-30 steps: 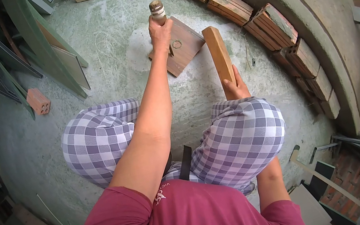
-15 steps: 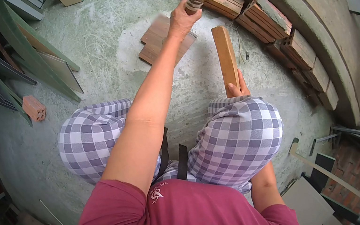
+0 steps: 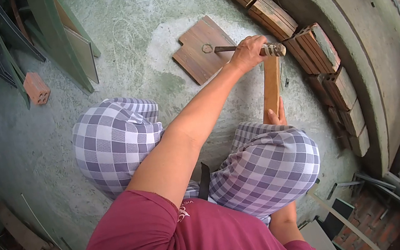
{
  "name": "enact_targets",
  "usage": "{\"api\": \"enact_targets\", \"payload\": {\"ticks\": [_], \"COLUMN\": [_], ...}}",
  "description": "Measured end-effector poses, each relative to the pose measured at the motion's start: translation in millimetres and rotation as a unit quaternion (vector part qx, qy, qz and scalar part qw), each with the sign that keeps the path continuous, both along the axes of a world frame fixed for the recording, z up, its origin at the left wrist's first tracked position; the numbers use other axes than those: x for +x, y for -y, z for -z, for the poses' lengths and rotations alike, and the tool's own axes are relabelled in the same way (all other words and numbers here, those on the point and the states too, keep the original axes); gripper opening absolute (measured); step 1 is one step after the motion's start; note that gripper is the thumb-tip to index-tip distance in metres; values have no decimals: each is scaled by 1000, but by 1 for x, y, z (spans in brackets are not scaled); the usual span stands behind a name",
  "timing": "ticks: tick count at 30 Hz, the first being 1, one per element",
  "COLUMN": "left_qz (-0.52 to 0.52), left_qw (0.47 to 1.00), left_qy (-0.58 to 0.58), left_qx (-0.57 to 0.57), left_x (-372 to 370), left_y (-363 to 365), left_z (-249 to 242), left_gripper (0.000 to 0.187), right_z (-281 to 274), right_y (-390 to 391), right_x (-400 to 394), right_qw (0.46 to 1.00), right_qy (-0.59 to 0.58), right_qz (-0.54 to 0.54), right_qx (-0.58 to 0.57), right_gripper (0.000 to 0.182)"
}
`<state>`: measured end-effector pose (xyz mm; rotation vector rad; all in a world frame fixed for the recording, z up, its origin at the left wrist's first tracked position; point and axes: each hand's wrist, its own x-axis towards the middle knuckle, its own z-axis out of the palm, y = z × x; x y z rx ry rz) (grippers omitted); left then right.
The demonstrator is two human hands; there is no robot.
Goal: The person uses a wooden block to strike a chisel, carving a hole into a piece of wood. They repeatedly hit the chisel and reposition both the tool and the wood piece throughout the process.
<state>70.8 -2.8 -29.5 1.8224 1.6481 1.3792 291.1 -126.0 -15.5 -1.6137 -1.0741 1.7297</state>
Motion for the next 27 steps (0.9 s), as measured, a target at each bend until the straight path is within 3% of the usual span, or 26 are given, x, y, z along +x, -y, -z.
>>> {"api": "enact_targets", "payload": {"ticks": [19, 22, 24, 27], "left_qz": [-33, -25, -24, -11], "left_qw": [997, 996, 995, 991], "left_qy": [9, 4, 2, 27], "left_qx": [-67, -82, -97, -133], "left_x": [1, 0, -3, -7], "left_y": [-7, -20, -25, -27], "left_z": [-9, 0, 0, -5], "left_gripper": [31, 31, 31, 32], "right_z": [-2, -32, -45, -84], "right_y": [-9, -18, -24, -34], "right_x": [12, 7, 8, 4], "right_qw": [999, 998, 991, 982], "right_qy": [26, 52, 13, 22], "right_qz": [-7, -15, 26, 76], "right_qx": [29, 22, 130, 169], "right_gripper": [72, 73, 74, 77]}}
